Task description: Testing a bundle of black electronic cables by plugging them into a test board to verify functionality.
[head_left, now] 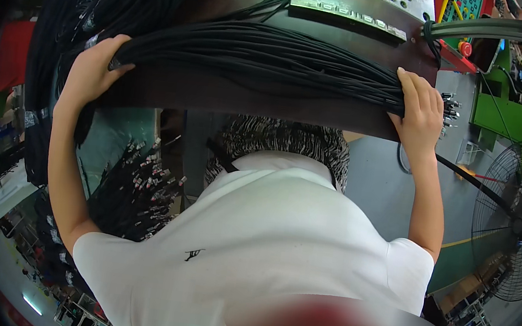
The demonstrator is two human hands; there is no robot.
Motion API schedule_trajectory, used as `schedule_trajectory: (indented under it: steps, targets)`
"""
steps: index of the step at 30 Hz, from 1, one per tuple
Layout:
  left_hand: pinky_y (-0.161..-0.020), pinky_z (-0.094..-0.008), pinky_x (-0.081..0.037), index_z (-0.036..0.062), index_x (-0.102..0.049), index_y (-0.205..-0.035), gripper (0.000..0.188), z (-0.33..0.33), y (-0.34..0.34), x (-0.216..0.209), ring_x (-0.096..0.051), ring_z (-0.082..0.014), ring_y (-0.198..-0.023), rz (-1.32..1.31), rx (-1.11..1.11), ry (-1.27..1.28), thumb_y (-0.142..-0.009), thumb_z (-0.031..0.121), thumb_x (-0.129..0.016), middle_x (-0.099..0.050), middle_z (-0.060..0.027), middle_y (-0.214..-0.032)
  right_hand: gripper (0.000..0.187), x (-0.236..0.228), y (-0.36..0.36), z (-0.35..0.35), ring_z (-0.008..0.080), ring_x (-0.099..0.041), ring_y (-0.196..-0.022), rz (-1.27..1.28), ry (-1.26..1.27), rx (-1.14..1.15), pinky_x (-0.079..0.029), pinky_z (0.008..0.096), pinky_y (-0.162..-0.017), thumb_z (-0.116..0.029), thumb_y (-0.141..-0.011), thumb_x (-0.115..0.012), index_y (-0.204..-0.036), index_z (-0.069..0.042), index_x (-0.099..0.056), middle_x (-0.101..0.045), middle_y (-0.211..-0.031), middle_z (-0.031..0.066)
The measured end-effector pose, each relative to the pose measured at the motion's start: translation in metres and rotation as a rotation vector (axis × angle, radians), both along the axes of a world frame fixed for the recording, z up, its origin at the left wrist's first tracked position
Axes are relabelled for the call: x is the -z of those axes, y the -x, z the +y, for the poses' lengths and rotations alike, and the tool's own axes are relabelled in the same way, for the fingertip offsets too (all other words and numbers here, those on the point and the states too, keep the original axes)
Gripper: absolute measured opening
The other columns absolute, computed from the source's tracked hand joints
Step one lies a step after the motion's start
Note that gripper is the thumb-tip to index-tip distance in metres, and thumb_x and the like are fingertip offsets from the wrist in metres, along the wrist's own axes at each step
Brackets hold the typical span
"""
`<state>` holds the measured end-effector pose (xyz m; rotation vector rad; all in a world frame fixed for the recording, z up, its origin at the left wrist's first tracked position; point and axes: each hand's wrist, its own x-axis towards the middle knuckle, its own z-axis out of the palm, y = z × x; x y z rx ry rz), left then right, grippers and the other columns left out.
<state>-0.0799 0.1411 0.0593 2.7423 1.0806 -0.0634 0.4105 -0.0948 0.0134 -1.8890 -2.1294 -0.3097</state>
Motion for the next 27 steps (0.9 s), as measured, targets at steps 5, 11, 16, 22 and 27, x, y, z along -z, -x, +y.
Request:
schedule_trajectory:
  steps: [5,11,16,22,27]
  targets:
    - [-0.081,-0.0405,-0.048,0.0075,-0.054,-0.123,0.045,0.047,0.013,0.007,-0.062,-0.0349,-0.096,0.066,0.015,-0.084,-0.082,0.012,-0.072,-0.063,-0.0137,-0.103,0.089,-0.001,-0.002,0.047,0.0288,-0.058,-0.105,0.019,-0.029,-0.1,-0.045,0.0401,-0.092,-0.01,-0.051,-0.084,-0.134,-0.013,-0.054,-0.061,-0.118,0.0065]
    - [-0.095,-0.0389,-0.046,0.0056,-0.056,-0.123,0.052,0.005,0.01,0.005,-0.057,-0.0324,-0.11,-0.041,-0.06,-0.084,-0.074,0.003,-0.072,-0.059,-0.013,-0.116,0.067,0.0,-0.004,0.03,0.0298,-0.057,-0.113,-0.013,0.001,-0.182,-0.043,0.0408,-0.097,-0.051,-0.075,-0.066,-0.13,-0.014,-0.06,-0.058,-0.126,0.0089]
    - [-0.094,-0.0381,-0.046,0.001,-0.056,-0.122,0.054,-0.03,-0.045,-0.011,-0.055,-0.0311,-0.112,-0.156,-0.003,0.068,-0.076,0.02,-0.075,-0.058,-0.0131,-0.117,0.051,0.002,-0.003,0.012,0.0253,-0.058,-0.113,-0.007,-0.072,-0.232,-0.044,0.0401,-0.097,-0.037,-0.076,-0.072,-0.122,-0.016,-0.067,-0.059,-0.126,0.0074]
    - [-0.084,-0.0376,-0.048,0.0032,-0.057,-0.121,0.056,-0.053,-0.145,0.022,-0.059,-0.0285,-0.099,-0.315,0.088,-0.087,-0.083,0.043,-0.069,-0.062,-0.0099,-0.109,0.035,0.01,-0.004,0.007,0.0216,-0.061,-0.099,0.039,-0.166,-0.368,-0.05,0.0379,-0.088,-0.019,-0.075,-0.077,-0.108,-0.011,-0.071,-0.062,-0.105,0.0037]
    - [-0.093,-0.0386,-0.046,0.0076,-0.055,-0.129,0.052,-0.05,-0.182,0.027,-0.057,-0.029,-0.11,-0.366,0.251,0.031,-0.084,0.028,-0.07,-0.059,-0.0091,-0.123,0.03,-0.002,0.012,0.006,0.0213,-0.058,-0.084,0.039,-0.167,-0.357,-0.047,0.0369,-0.074,-0.022,-0.075,-0.077,-0.101,-0.009,-0.071,-0.06,-0.095,0.0038]
